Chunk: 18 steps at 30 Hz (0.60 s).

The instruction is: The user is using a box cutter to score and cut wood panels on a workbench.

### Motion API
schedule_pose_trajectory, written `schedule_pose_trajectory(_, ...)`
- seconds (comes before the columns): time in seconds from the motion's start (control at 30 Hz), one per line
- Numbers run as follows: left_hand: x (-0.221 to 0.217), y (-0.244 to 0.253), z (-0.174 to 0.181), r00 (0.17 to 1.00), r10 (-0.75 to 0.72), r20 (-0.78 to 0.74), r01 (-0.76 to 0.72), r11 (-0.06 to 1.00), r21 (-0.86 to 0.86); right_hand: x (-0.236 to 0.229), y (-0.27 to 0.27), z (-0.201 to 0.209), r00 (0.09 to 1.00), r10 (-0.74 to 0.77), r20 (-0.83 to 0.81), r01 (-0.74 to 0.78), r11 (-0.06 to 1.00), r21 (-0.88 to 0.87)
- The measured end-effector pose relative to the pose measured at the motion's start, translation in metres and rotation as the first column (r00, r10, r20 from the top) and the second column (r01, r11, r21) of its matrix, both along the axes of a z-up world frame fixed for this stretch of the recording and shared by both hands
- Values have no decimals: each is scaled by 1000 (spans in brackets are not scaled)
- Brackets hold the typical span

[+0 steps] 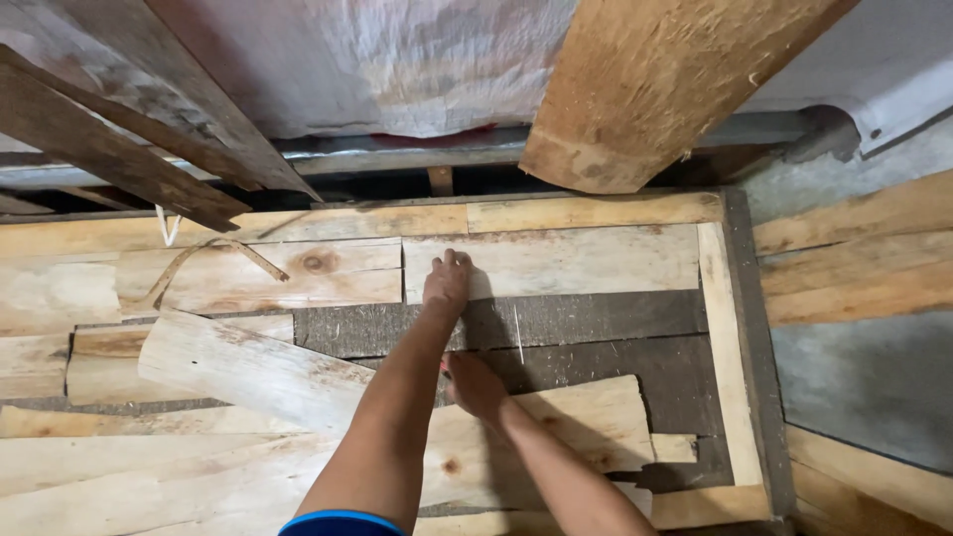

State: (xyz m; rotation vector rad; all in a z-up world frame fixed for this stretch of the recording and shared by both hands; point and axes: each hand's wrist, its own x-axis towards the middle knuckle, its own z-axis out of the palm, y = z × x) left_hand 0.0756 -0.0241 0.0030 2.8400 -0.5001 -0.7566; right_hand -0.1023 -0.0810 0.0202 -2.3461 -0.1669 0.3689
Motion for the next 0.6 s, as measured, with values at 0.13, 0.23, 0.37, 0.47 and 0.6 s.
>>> schedule_pose_trajectory(0.13, -6, 7, -10, 999, -27, 18, 27, 1000, 12, -12, -67, 15, 921, 72, -382, -145, 976, -165)
schedule_pose_trajectory(0.23, -7, 12, 8, 998, 3, 59, 2, 997, -78, 10, -111, 87, 789, -190, -584, 94, 977, -190)
schedule_pose_trajectory(0.37, -14, 12, 11, 999, -6, 31, 7, 1000, -27, 30, -153, 89, 861, -300, -410, 219, 947, -234)
schedule_pose_trajectory(0.47, -15, 11, 14, 999, 7, 44, -6, 1000, -4, 46, -166, 68, 949, -295, -113, 261, 934, -243)
schedule_pose_trajectory(0.6, -20, 8, 25, 999, -9, 38, 8, 999, 40, 52, -169, 55, 955, -294, -33, 272, 915, -298)
